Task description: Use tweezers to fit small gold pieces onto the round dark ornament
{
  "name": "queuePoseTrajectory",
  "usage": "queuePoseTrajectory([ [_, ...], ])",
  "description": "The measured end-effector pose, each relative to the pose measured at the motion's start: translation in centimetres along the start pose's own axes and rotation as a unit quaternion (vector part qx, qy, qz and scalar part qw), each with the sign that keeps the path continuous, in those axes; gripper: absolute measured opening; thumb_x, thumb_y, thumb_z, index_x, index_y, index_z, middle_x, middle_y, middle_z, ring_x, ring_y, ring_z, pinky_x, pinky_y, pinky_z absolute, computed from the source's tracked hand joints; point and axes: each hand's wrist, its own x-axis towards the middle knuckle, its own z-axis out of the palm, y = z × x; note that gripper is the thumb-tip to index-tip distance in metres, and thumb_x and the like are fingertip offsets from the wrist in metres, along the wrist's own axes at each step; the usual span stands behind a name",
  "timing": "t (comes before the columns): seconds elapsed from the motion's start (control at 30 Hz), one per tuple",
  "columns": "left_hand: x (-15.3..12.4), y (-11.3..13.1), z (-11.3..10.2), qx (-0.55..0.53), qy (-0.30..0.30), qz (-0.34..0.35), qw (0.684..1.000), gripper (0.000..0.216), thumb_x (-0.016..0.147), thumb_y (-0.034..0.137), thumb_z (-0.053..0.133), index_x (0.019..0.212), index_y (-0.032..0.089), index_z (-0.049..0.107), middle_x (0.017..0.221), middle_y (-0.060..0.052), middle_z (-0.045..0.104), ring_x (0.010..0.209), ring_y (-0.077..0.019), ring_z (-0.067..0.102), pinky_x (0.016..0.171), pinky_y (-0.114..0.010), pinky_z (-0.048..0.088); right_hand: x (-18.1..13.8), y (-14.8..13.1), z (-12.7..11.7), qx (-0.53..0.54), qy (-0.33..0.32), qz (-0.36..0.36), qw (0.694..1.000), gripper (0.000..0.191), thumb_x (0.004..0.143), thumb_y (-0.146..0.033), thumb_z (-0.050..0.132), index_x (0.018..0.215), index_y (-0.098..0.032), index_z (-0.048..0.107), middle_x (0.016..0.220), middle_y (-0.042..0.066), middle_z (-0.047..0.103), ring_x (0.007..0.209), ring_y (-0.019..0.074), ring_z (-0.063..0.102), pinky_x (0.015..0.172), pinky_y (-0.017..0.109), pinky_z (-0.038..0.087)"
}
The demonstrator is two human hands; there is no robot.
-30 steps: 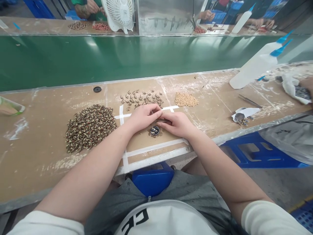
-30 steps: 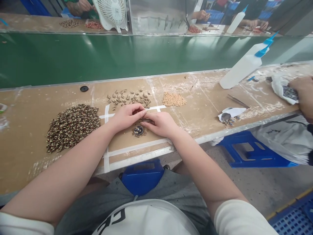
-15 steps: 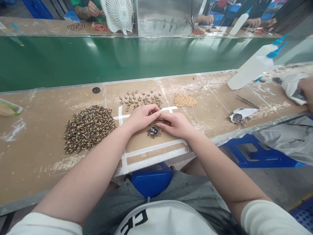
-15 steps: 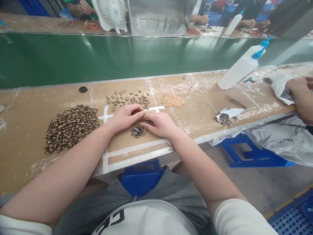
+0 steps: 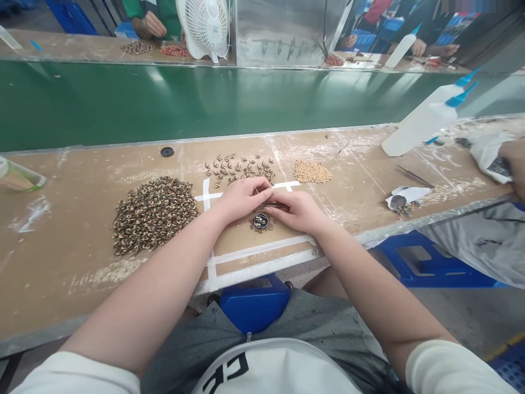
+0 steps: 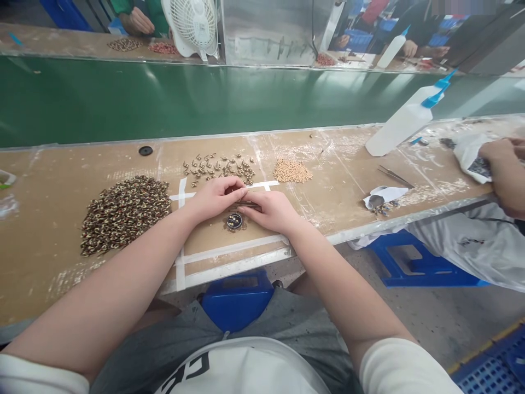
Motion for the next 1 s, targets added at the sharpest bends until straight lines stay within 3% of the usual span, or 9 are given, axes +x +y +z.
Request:
queuePoseTrajectory([
  [1.0, -0.08, 0.36, -0.08, 0.006, -0.003, -0.001, 1.0, 0.024, 0.102, 0.043, 0.058, 0.095, 0.025, 0.073, 0.093, 0.001, 0.077, 0.087, -0.0205, 0.067, 0.077, -0.035, 0.044, -0.03, -0.06, -0.02, 0.005, 0.004, -0.001, 1.0, 0.023, 0.103, -0.036, 0.069, 0.122, -0.026, 0.078, 0.099, 0.003, 0.083, 0.082, 0.0209, 0.074, 0.075, 0.031, 0.05],
])
